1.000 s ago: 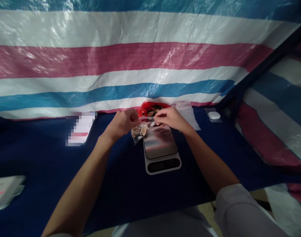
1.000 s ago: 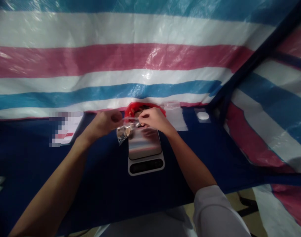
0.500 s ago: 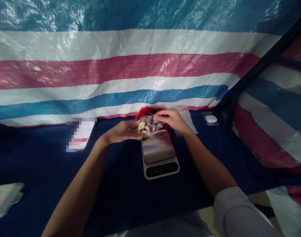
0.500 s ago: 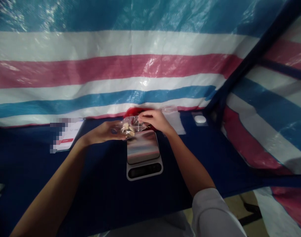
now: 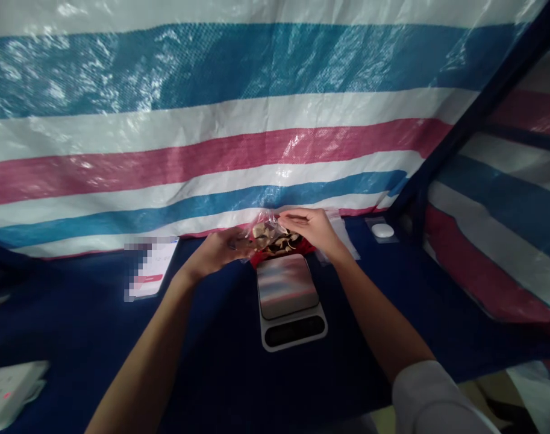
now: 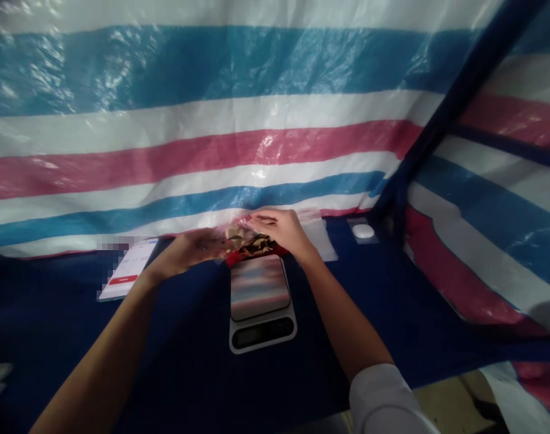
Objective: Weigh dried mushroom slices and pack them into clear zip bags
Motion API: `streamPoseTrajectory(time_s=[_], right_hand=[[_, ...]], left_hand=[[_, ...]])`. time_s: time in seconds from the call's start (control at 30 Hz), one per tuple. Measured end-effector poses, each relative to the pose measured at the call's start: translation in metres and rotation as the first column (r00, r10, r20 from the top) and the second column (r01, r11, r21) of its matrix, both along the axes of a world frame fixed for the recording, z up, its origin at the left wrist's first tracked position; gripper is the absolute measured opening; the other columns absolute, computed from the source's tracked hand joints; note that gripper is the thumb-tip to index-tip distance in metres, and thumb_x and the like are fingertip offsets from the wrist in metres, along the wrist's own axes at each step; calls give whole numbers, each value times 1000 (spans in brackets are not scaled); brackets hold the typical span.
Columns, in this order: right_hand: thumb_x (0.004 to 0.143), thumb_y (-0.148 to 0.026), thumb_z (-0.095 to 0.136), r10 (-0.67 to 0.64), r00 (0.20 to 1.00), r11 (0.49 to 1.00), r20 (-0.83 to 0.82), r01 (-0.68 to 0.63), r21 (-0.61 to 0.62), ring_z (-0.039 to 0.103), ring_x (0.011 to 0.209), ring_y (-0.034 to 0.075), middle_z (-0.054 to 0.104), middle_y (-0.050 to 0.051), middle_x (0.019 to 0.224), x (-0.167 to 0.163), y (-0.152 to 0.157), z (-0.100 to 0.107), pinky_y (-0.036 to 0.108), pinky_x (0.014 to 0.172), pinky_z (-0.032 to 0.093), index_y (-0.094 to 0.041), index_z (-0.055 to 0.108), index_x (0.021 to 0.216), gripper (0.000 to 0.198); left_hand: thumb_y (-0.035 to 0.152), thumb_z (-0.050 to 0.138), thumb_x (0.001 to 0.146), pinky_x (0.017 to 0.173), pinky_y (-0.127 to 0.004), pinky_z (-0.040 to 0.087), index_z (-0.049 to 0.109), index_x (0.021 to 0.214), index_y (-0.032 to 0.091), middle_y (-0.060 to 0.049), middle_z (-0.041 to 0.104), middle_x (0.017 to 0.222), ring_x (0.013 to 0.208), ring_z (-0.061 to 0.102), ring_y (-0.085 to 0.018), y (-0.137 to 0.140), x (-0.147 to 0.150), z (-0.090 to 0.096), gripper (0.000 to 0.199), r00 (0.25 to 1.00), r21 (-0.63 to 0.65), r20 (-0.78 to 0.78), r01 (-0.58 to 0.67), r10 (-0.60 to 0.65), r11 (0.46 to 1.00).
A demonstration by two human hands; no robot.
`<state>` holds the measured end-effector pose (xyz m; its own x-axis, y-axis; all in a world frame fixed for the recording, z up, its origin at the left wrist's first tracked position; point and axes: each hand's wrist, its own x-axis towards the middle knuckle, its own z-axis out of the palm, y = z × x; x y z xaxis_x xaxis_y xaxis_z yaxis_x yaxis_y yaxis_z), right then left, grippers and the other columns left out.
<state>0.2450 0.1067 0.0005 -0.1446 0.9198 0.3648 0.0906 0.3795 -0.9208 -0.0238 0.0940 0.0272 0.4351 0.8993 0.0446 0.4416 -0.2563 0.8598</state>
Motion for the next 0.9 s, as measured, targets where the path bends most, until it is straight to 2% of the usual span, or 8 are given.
streamPoseTrajectory(time_s=[0.17,0.23,0.33,0.4,0.53,0.67,0.77,0.9], right_hand=[[80,-46,81,-2,999,1000,38,1,25,78,99,24,82,7,104,-9,17,-6,39,97,61,-22,82,97,30],[79,-46,81,13,1000,999,-1,-13,-30,78,96,24,82,7,99,-8,23,-10,38,93,61,-21,82,95,29],[77,-47,80,28,997,989,-71,-38,-140,78,86,23,82,6,90,-4,27,-12,34,83,63,-18,80,92,32],[75,-46,82,33,993,978,-113,-56,-199,77,84,22,81,5,87,-2,26,-11,32,80,63,-18,80,90,32],[75,-44,82,38,982,953,-187,-92,-287,76,88,21,80,5,92,0,24,-7,30,76,64,-19,79,93,31],[78,-43,80,-66,973,945,-220,-10,-328,77,87,22,80,5,89,-3,28,-9,28,66,63,-20,76,99,32],[78,-43,80,-93,978,951,-189,31,-307,78,87,23,80,5,87,-8,33,-15,29,65,62,-22,75,107,36],[83,-44,75,-70,994,987,-81,57,-152,77,92,23,81,6,96,-16,37,-27,33,81,62,-21,79,100,28]], left_hand=[[45,79,78,68,-25,56,71,101,22,-6,81,91,85,76,-22,13,5,16,34,985,102,-156,94,-78,990],[46,78,79,66,-25,54,70,99,21,-5,80,86,79,75,-21,19,4,24,32,975,121,-209,104,-77,987],[47,79,76,62,-25,51,70,100,20,-5,77,79,72,72,-20,27,0,35,37,957,181,-287,14,39,983],[50,80,75,62,-27,51,70,104,20,-7,78,83,74,72,-22,32,-4,39,43,949,191,-305,-19,77,981],[56,78,73,67,-29,54,71,104,21,-9,79,89,81,74,-25,42,-10,41,48,943,170,-325,-13,69,985],[57,77,73,68,-28,52,72,99,23,-5,78,86,79,74,-24,52,-11,46,43,915,205,-400,26,59,978],[55,75,75,67,-26,50,73,96,24,-3,78,85,75,72,-21,56,-9,56,38,884,225,-466,79,36,971],[55,70,78,66,-25,48,74,97,25,-1,78,87,74,71,-20,59,-6,72,35,812,195,-583,132,7,972]])
